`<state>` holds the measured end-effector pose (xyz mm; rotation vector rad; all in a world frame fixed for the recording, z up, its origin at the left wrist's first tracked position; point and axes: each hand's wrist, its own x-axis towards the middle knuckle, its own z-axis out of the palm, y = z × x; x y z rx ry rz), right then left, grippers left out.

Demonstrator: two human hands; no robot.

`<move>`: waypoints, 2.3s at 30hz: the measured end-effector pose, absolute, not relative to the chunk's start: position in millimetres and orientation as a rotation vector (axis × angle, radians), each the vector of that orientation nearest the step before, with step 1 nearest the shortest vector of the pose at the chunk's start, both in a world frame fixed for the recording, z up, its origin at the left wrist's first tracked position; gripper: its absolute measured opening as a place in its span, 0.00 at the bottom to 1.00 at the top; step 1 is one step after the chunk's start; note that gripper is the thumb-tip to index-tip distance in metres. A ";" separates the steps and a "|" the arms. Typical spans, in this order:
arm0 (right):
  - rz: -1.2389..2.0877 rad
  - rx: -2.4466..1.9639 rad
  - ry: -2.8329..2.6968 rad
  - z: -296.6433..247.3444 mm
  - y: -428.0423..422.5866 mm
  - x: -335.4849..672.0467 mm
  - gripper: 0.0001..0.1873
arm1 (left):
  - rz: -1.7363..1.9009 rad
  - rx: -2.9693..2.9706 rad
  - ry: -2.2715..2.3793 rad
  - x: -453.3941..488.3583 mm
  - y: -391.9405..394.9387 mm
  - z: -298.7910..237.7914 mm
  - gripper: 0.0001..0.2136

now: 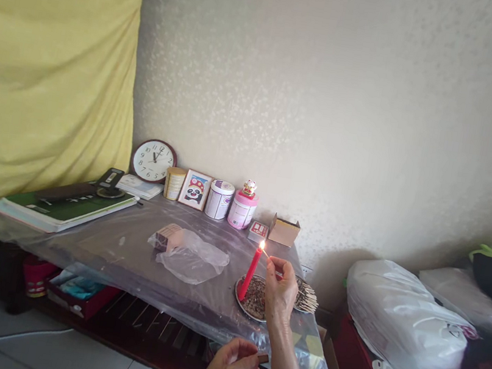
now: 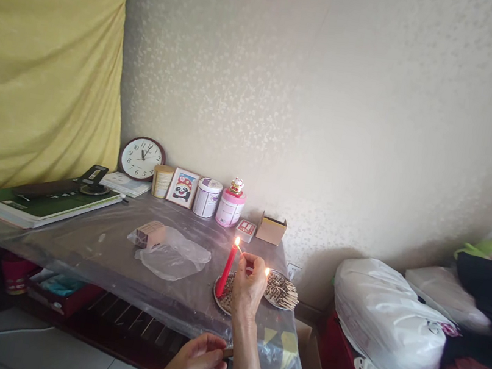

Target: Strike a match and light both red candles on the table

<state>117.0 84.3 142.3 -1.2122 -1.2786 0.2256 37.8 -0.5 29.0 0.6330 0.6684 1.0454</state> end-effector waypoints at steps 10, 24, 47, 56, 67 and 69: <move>0.243 -1.202 -1.259 144.7 79.8 116.4 0.12 | 1.034 0.633 0.680 37.1 -0.6 30.6 0.22; 0.855 -0.655 -0.826 196.8 33.5 212.0 0.14 | 0.998 0.703 0.719 34.3 -4.2 28.4 0.21; 0.659 -1.196 -0.886 99.6 45.4 310.8 0.15 | 0.896 0.786 0.829 40.6 -3.4 4.6 0.20; 0.676 -1.238 -0.845 93.4 44.0 303.5 0.17 | 0.881 0.802 0.872 40.1 -5.6 5.8 0.21; 0.689 -1.170 -0.870 101.5 33.8 311.1 0.16 | 0.877 0.811 0.849 39.6 -6.0 5.5 0.20; 0.712 -1.118 -0.930 103.9 31.1 313.6 0.17 | 0.866 0.812 0.841 39.2 -5.8 5.4 0.19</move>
